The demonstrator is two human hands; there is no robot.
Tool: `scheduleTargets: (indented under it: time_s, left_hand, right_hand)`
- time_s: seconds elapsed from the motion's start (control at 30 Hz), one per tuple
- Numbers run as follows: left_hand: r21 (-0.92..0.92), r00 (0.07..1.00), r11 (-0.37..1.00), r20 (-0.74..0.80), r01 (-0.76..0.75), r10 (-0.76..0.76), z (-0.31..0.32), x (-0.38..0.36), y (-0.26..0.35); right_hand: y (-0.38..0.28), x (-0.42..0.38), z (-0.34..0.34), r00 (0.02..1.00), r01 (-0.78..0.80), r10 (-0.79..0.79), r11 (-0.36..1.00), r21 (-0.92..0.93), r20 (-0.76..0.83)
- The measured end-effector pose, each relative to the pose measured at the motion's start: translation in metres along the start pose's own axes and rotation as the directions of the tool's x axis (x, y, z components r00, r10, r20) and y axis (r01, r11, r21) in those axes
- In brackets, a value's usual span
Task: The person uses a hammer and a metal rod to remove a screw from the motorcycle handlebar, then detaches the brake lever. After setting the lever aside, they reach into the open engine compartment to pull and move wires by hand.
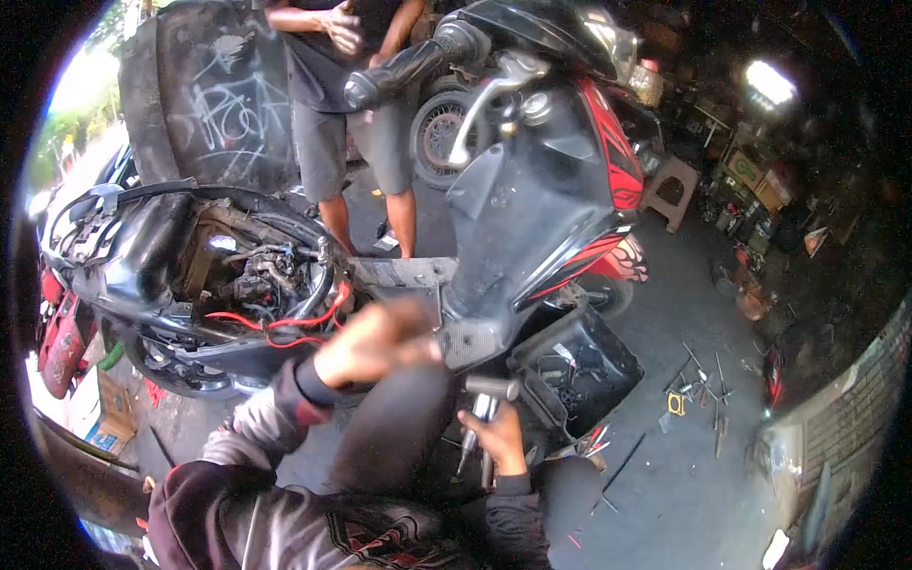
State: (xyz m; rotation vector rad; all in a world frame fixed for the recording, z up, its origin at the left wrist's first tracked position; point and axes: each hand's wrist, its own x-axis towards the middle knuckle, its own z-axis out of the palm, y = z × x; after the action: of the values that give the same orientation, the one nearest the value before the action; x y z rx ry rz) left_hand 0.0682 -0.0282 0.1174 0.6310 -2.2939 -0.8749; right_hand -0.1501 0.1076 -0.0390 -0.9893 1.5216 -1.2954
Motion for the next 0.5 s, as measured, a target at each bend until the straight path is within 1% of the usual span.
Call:
scheduleTargets:
  time_s: [0.03,0.07,0.1,0.13,0.17,0.2,0.23,0.27,0.3,0.33,0.37,0.4,0.43,0.47,0.5]
  left_hand:
    - [0.002,0.955,0.993,-0.273,-0.116,0.112,-0.022,0.011,0.010]
    - [0.071,0.916,0.981,-0.353,-0.178,0.192,-0.053,0.027,0.021]
    - [-0.208,0.884,0.949,-0.450,-0.238,0.124,-0.073,0.045,0.023]
    - [0.008,0.788,0.933,-0.534,-0.359,0.308,-0.098,0.063,0.029]
    - [0.087,0.713,0.902,-0.581,-0.423,0.391,-0.117,0.083,0.027]
    - [0.109,0.767,0.932,-0.539,-0.346,0.348,-0.137,0.103,0.025]
    - [-0.034,0.780,0.910,-0.529,-0.413,0.334,-0.148,0.128,0.013]
    - [-0.038,0.782,0.909,-0.525,-0.415,0.335,-0.153,0.147,0.009]
    - [-0.134,0.864,0.937,-0.446,-0.323,0.234,-0.155,0.164,0.010]
    - [-0.217,0.927,0.952,-0.352,-0.218,0.132,-0.151,0.177,0.008]
    - [-0.215,0.888,0.913,-0.390,-0.346,0.244,-0.137,0.189,0.010]
    - [-0.211,0.833,0.858,-0.429,-0.468,0.349,-0.120,0.203,0.009]
    - [-0.053,0.786,0.907,-0.523,-0.417,0.331,-0.108,0.222,0.001]
    - [-0.035,0.732,0.885,-0.577,-0.465,0.362,-0.101,0.234,0.002]
    - [0.094,0.677,0.904,-0.632,-0.418,0.378,-0.096,0.231,0.016]
  right_hand:
    - [0.034,-0.004,-0.003,0.999,-0.002,0.001,1.000,-0.011,-0.032]
    - [0.064,-0.003,-0.005,0.998,-0.006,0.005,1.000,-0.019,-0.060]
    - [0.058,-0.017,0.002,0.994,-0.085,0.081,0.995,-0.051,-0.070]
    - [0.049,-0.030,0.010,0.984,-0.162,0.155,0.983,-0.083,-0.082]
    - [0.099,-0.026,0.008,0.992,-0.115,0.106,0.985,-0.132,-0.071]
    - [0.116,-0.030,0.012,0.975,-0.215,0.183,0.929,-0.301,-0.129]
    - [0.130,-0.033,0.020,0.967,-0.238,0.182,0.896,-0.375,-0.179]
    - [0.145,-0.035,0.028,0.958,-0.263,0.177,0.857,-0.443,-0.227]
    - [0.167,-0.037,0.035,0.955,-0.252,0.153,0.874,-0.417,-0.255]
    - [0.215,-0.031,0.033,0.973,-0.196,0.103,0.841,-0.505,-0.206]
    - [0.269,-0.024,0.029,0.986,-0.135,0.053,0.799,-0.586,-0.156]
    - [0.273,-0.015,0.032,0.985,-0.139,0.053,0.799,-0.584,-0.162]
    - [0.272,-0.008,0.036,0.962,-0.273,0.221,0.734,-0.622,-0.162]
    - [0.274,-0.004,0.039,0.907,-0.395,0.384,0.641,-0.658,-0.171]
    - [0.274,-0.001,0.040,0.876,-0.447,0.448,0.611,-0.653,-0.180]
